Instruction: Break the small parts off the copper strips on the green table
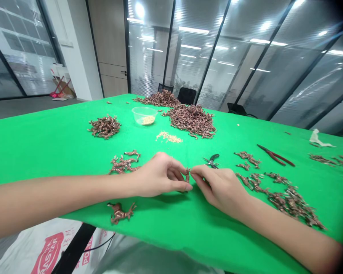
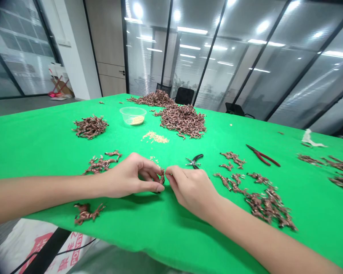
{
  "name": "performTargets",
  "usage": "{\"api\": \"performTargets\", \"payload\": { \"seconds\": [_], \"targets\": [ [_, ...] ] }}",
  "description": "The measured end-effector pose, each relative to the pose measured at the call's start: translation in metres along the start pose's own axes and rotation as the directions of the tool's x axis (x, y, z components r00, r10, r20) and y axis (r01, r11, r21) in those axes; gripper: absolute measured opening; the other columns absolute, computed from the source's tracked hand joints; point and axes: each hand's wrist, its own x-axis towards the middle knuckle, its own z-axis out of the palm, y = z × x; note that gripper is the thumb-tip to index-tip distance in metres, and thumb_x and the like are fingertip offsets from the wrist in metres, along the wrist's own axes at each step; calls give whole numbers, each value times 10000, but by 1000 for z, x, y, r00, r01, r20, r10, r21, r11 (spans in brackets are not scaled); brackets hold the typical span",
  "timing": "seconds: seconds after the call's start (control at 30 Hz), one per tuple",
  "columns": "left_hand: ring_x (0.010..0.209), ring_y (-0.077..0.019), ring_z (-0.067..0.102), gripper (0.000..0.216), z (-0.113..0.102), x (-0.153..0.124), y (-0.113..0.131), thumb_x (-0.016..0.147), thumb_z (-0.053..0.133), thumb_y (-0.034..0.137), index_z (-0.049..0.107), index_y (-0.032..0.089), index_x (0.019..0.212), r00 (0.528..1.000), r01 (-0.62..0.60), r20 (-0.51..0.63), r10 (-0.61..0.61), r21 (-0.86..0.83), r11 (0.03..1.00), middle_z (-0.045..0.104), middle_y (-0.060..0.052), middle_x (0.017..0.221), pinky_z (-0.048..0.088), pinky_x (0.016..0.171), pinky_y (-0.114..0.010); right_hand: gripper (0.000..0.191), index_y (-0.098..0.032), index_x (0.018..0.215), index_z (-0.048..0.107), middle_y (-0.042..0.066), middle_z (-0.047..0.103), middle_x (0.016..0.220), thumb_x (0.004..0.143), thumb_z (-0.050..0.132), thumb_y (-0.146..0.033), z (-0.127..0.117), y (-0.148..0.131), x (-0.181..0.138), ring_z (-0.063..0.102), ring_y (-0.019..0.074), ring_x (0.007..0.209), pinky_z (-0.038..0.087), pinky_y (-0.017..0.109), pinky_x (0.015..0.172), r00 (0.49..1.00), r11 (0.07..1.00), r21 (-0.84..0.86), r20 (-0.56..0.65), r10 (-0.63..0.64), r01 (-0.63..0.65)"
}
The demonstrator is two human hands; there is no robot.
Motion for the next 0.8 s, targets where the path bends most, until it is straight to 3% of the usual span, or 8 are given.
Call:
{"api": "performTargets", "payload": {
  "seconds": [0.17,0.27,0.37,0.47,0.53,0.6,0.7,0.8],
  "targets": [
    [759,-183,725,316,0,-4,3,823,742,352,754,92,1002,993,-117,2,118,196,974,779,-81,857,585,703,-253,174,-165,884,590,5,639,649,990,472,-240,-9,-12,8,538,125,528,355,256,532,936,864,369,213,281,-344],
    [759,-178,735,313,1,-6,3,839,730,357,755,100,1016,981,-189,15,194,319,929,780,-78,843,578,713,-239,228,-171,837,592,-17,608,603,968,544,-350,-18,-16,15,429,91,460,297,229,457,751,470,586,519,407,-660],
    [785,-188,750,293,2,-6,-1,851,716,348,752,107,1012,971,-227,21,238,394,891,782,-81,829,577,716,-229,343,-153,706,585,-28,561,557,896,648,-432,-22,-14,19,294,48,403,177,222,405,598,83,611,724,343,-787],
    [799,-199,756,282,3,-7,-2,853,711,345,752,112,1005,969,-230,12,248,417,879,787,-86,842,581,705,-232,390,-140,643,578,-17,568,548,857,688,-447,-21,-9,21,277,30,383,145,222,400,575,-13,607,760,302,-795],
    [786,-194,758,304,2,-7,0,848,716,346,749,109,1037,976,-206,7,219,369,906,791,-87,859,586,710,-233,354,-137,704,608,0,612,573,869,665,-445,-20,-8,20,298,35,366,162,220,392,580,47,603,739,343,-796],
    [783,-192,759,344,1,-6,2,841,725,353,742,93,1064,985,-162,-4,171,302,940,793,-95,876,592,718,-236,300,-142,809,625,6,635,593,902,617,-427,-18,-6,18,344,55,370,214,219,393,630,210,607,647,430,-767],
    [805,-205,760,394,0,-6,5,821,742,358,732,64,1082,992,-114,-22,122,236,965,792,-116,918,600,733,-247,201,-154,910,620,3,633,617,944,546,-338,-14,-2,12,469,99,451,329,236,466,828,663,497,317,463,-560],
    [797,-202,752,394,0,-5,6,818,743,357,734,70,1088,992,-115,-28,124,219,969,792,-109,925,601,738,-256,145,-150,958,630,22,668,668,950,508,-228,-8,5,3,564,129,525,364,267,537,986,974,151,25,167,-169]
  ]
}}
